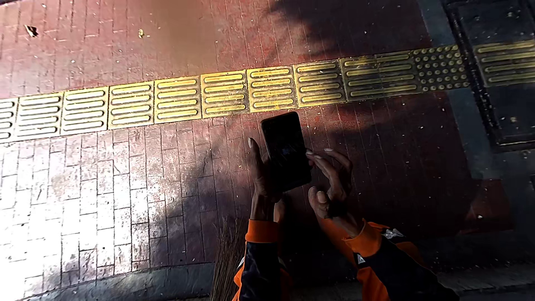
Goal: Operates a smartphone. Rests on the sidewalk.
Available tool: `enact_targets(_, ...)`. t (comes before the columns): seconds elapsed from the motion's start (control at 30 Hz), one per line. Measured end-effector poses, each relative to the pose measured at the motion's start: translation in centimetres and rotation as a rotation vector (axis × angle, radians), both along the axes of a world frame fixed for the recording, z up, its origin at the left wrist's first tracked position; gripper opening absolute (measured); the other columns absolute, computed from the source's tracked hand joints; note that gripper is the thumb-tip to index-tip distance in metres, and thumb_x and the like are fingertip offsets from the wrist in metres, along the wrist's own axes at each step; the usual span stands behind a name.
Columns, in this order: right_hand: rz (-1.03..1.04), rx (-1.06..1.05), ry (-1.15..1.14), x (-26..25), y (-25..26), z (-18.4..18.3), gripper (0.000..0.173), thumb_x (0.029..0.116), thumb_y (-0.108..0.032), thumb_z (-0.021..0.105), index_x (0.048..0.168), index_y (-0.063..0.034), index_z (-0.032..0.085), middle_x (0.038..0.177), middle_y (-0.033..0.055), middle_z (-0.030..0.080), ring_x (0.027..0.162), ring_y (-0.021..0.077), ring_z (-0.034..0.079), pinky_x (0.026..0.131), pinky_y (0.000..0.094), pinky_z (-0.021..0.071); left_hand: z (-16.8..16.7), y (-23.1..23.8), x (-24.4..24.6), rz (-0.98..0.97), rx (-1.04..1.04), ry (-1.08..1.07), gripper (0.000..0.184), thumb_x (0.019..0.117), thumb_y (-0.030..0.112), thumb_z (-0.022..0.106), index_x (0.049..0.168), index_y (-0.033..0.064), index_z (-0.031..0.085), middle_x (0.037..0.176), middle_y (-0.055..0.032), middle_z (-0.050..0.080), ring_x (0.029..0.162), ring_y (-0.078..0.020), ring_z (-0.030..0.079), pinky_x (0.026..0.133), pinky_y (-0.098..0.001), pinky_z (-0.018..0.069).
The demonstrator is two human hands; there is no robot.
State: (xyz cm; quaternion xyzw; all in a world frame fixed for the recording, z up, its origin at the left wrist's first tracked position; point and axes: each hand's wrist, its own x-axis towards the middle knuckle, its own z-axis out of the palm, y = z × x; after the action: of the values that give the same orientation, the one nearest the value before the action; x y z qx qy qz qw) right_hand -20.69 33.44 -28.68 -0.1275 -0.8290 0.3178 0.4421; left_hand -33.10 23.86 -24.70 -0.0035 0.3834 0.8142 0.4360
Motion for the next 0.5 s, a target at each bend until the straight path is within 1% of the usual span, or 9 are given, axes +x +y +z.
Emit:
enact_targets(0.07, -0.032, -0.067, 0.005, -0.1, 0.2, 0.0, 0.067, 0.1036, -0.063, 0.027, 0.134, -0.0132, 0.059, 0.129, 0.0042, 0.069, 0.133, 0.0232, 0.051, 0.114, 0.0423, 0.0374, -0.1, -0.1, -0.1, -0.052, 0.072, -0.017, 0.104, 0.0798, 0.096, 0.021, 0.124, 0.0137, 0.067, 0.106, -0.0168, 0.074, 0.094, -0.029, 0.075, 0.079, -0.0474, 0.0625)
enact_targets(0.13, -0.042, -0.206, -0.014, -0.3, 0.4, 0.2, 0.066, 0.1045, -0.06, 0.036, 0.128, -0.0051, 0.063, 0.127, 0.0085, 0.067, 0.128, 0.0204, 0.054, 0.109, 0.0376, 0.0434, -0.4, -0.3, -0.3, -0.094, 0.136, -0.028, 0.106, 0.0779, 0.097, 0.026, 0.126, 0.0119, 0.066, 0.11, -0.0207, 0.073, 0.096, -0.0333, 0.074, 0.08, -0.0489, 0.0619)
enact_targets(0.17, -0.011, -0.311, -0.036, -0.3, 0.6, 0.5, 0.064, 0.1041, -0.058, 0.043, 0.127, -0.0018, 0.064, 0.126, 0.0094, 0.068, 0.125, 0.0187, 0.057, 0.107, 0.0367, 0.0468, -0.3, -0.3, -0.3, -0.083, 0.121, -0.023, 0.105, 0.0792, 0.096, 0.023, 0.127, 0.0125, 0.065, 0.11, -0.0196, 0.073, 0.096, -0.0322, 0.074, 0.08, -0.0479, 0.0621)
enact_targets(0.23, 0.123, -0.593, -0.108, -0.4, 1.3, 1.1, 0.052, 0.1023, -0.045, 0.054, 0.128, -0.0004, 0.062, 0.122, 0.0062, 0.07, 0.116, 0.013, 0.064, 0.103, 0.0356, 0.0515, 0.1, -0.2, -0.2, -0.02, 0.026, -0.009, 0.1, 0.0842, 0.092, 0.018, 0.126, 0.0148, 0.065, 0.105, -0.0139, 0.075, 0.093, -0.0256, 0.074, 0.077, -0.0444, 0.063)
enact_targets(0.3, 0.26, -0.913, -0.198, -0.7, 2.2, 1.4, 0.043, 0.0998, -0.033, 0.058, 0.129, -0.0023, 0.06, 0.115, 0.0021, 0.071, 0.104, 0.0077, 0.067, 0.098, 0.0298, 0.0541, 0.3, -0.1, -0.1, 0.024, -0.035, 0.004, 0.097, 0.087, 0.09, 0.015, 0.122, 0.0162, 0.067, 0.102, -0.0108, 0.075, 0.092, -0.0218, 0.075, 0.076, -0.0428, 0.0631)
enact_targets(0.33, 0.322, -1.048, -0.236, -0.8, 2.7, 1.4, 0.042, 0.0974, -0.031, 0.061, 0.128, -0.0038, 0.061, 0.112, 0.0016, 0.07, 0.1, 0.008, 0.067, 0.095, 0.0291, 0.055, 0.2, -0.2, -0.1, 0.024, -0.043, 0.01, 0.097, 0.0873, 0.089, 0.014, 0.122, 0.0168, 0.068, 0.102, -0.0102, 0.075, 0.093, -0.0213, 0.074, 0.076, -0.043, 0.0628)
enact_targets(0.37, 0.379, -1.139, -0.272, -0.9, 3.0, 1.5, 0.041, 0.0944, -0.028, 0.065, 0.128, -0.0043, 0.062, 0.11, 0.002, 0.07, 0.099, 0.0091, 0.068, 0.095, 0.0297, 0.0558, 0.1, -0.2, 0.0, 0.028, -0.051, 0.008, 0.097, 0.0864, 0.09, 0.015, 0.121, 0.0168, 0.068, 0.102, -0.0101, 0.075, 0.092, -0.0215, 0.074, 0.076, -0.0433, 0.0627)
enact_targets(0.43, 0.477, -1.227, -0.314, -0.9, 3.5, 1.8, 0.046, 0.088, -0.018, 0.073, 0.129, -0.003, 0.06, 0.107, 0.0037, 0.071, 0.098, 0.0103, 0.069, 0.093, 0.0291, 0.0579, 0.0, -0.1, 0.0, 0.029, -0.057, 0.003, 0.098, 0.0846, 0.092, 0.017, 0.121, 0.0168, 0.069, 0.102, -0.0105, 0.076, 0.092, -0.022, 0.074, 0.076, -0.0435, 0.0629)
enact_targets(0.5, 0.56, -1.256, -0.318, -0.8, 3.7, 2.1, 0.051, 0.084, -0.009, 0.076, 0.131, -0.0025, 0.057, 0.105, 0.0047, 0.072, 0.097, 0.0112, 0.07, 0.09, 0.0287, 0.0585, 0.0, -0.2, -0.1, 0.028, -0.049, -0.007, 0.098, 0.0847, 0.092, 0.018, 0.123, 0.0171, 0.067, 0.103, -0.0109, 0.075, 0.093, -0.0226, 0.074, 0.077, -0.044, 0.0627)
